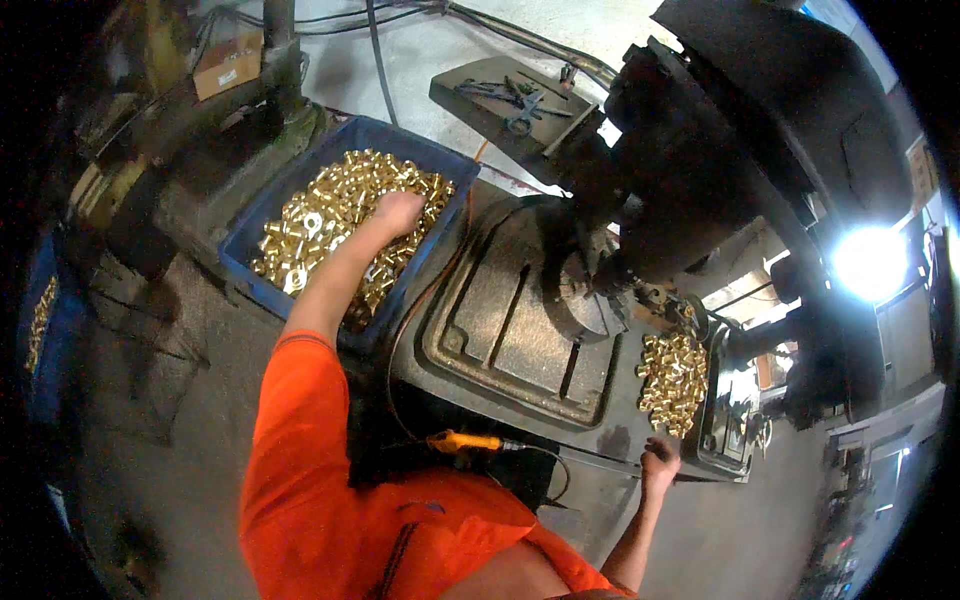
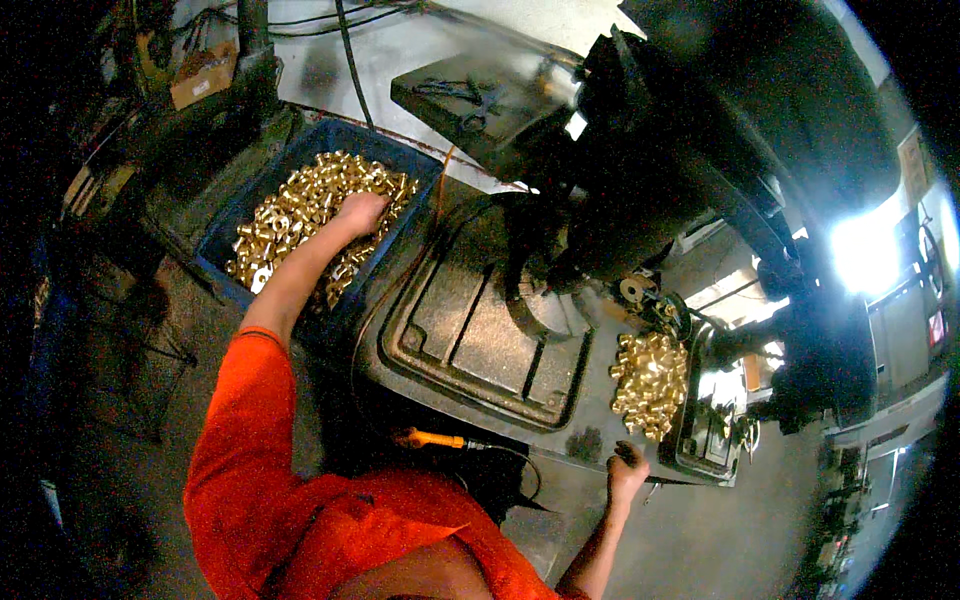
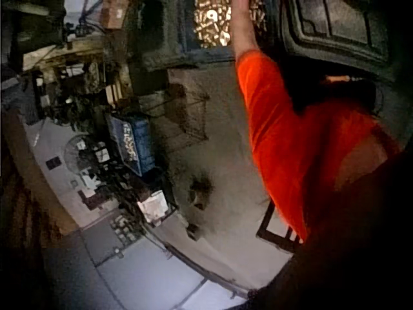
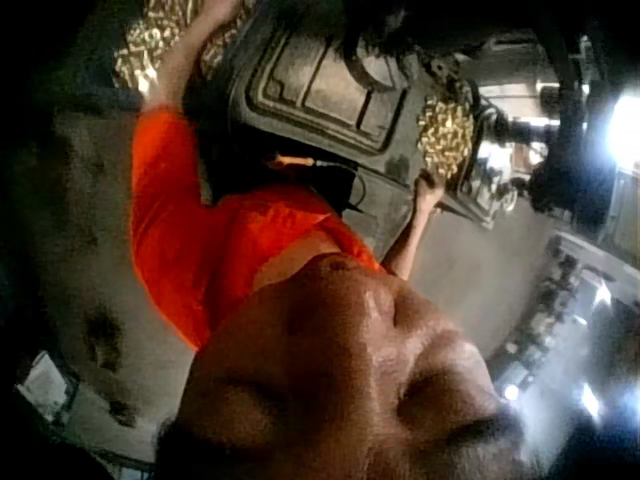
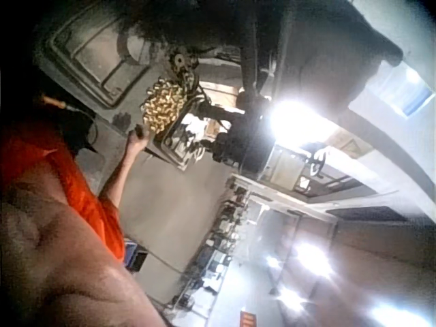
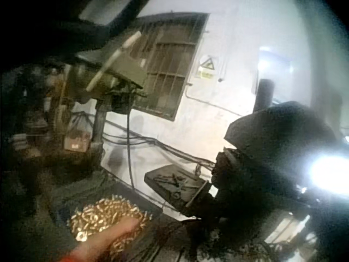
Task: The person repeatedly picks small brass-colored metal parts from a blue bin, places them into a press machine, operates the lever, and removes the processed parts. The cycle continues throughout the clip with the person handling the parts one at a time.
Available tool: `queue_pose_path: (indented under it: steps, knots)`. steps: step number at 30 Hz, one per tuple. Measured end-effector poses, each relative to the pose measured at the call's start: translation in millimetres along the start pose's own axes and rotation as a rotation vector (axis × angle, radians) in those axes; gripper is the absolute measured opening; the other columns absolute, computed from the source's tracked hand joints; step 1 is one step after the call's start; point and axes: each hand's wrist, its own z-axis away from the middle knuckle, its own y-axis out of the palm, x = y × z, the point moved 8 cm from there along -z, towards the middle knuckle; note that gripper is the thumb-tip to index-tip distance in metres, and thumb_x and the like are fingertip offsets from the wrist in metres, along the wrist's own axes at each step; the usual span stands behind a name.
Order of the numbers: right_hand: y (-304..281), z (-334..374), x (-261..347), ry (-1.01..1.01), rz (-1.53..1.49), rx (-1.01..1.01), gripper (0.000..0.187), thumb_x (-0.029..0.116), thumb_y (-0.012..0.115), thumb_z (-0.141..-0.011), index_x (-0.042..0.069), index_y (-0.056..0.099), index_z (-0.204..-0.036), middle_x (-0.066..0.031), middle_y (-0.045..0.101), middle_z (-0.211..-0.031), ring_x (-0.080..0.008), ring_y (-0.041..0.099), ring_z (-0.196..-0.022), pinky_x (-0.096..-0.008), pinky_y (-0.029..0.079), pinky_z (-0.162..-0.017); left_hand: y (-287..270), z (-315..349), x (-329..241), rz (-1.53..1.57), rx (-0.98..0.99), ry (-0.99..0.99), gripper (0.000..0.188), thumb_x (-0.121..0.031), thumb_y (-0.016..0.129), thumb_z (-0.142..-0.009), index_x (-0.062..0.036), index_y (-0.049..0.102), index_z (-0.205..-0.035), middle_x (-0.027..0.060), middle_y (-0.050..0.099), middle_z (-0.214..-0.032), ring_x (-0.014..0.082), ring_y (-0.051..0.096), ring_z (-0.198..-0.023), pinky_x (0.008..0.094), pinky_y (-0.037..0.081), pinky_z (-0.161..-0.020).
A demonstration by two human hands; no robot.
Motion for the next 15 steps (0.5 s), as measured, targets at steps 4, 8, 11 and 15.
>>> queue_pose_path:
  steps: [4, 8, 11, 15]
  knots:
    - [7, 4, 7, 0.012, -0.020, 0.046, 0.029, -0.001, 0.052, -0.063, -0.008, 0.062, -0.089, -0.0119, 0.063, -0.076, -0.0151, 0.058, -0.069, -0.0261, 0.046, -0.065, -5, -2, -10, -0.063, 0.112, -0.007, 0.016, -0.012, 0.060, -0.068, -0.0048, 0.064, -0.082, 0.0149, 0.063, -0.086, 0.0297, 0.061, -0.085, 0.0403, 0.050, -0.071]
    - [13, 4, 1, -0.035, -0.042, 0.060, 0.029, -0.001, 0.053, -0.063, -0.009, 0.061, -0.090, -0.0142, 0.063, -0.078, -0.0165, 0.058, -0.069, -0.0281, 0.047, -0.066, -4, -2, -1, -0.031, 0.101, -0.090, 0.018, -0.012, 0.062, -0.066, -0.0048, 0.065, -0.081, 0.0163, 0.063, -0.091, 0.0295, 0.061, -0.086, 0.0387, 0.050, -0.071]
    - [15, 8, 21, -0.027, -0.009, 0.089, 0.030, -0.001, 0.053, -0.063, -0.008, 0.061, -0.090, -0.0138, 0.063, -0.077, -0.0167, 0.058, -0.069, -0.0283, 0.046, -0.067, -32, 7, 3, -0.068, 0.108, -0.114, 0.020, -0.012, 0.060, -0.067, -0.0045, 0.065, -0.085, 0.0169, 0.063, -0.090, 0.0303, 0.062, -0.083, 0.0395, 0.050, -0.070]
    - [17, 13, 52, -0.082, 0.052, 0.147, 0.032, -0.002, 0.051, -0.061, -0.006, 0.062, -0.091, -0.0132, 0.063, -0.076, -0.0172, 0.059, -0.071, -0.0288, 0.046, -0.068, -69, 37, 15, 0.287, -0.164, -0.078, 0.022, -0.011, 0.059, -0.073, 0.0017, 0.063, -0.091, 0.0184, 0.063, -0.076, 0.0275, 0.063, -0.070, 0.0376, 0.050, -0.063]
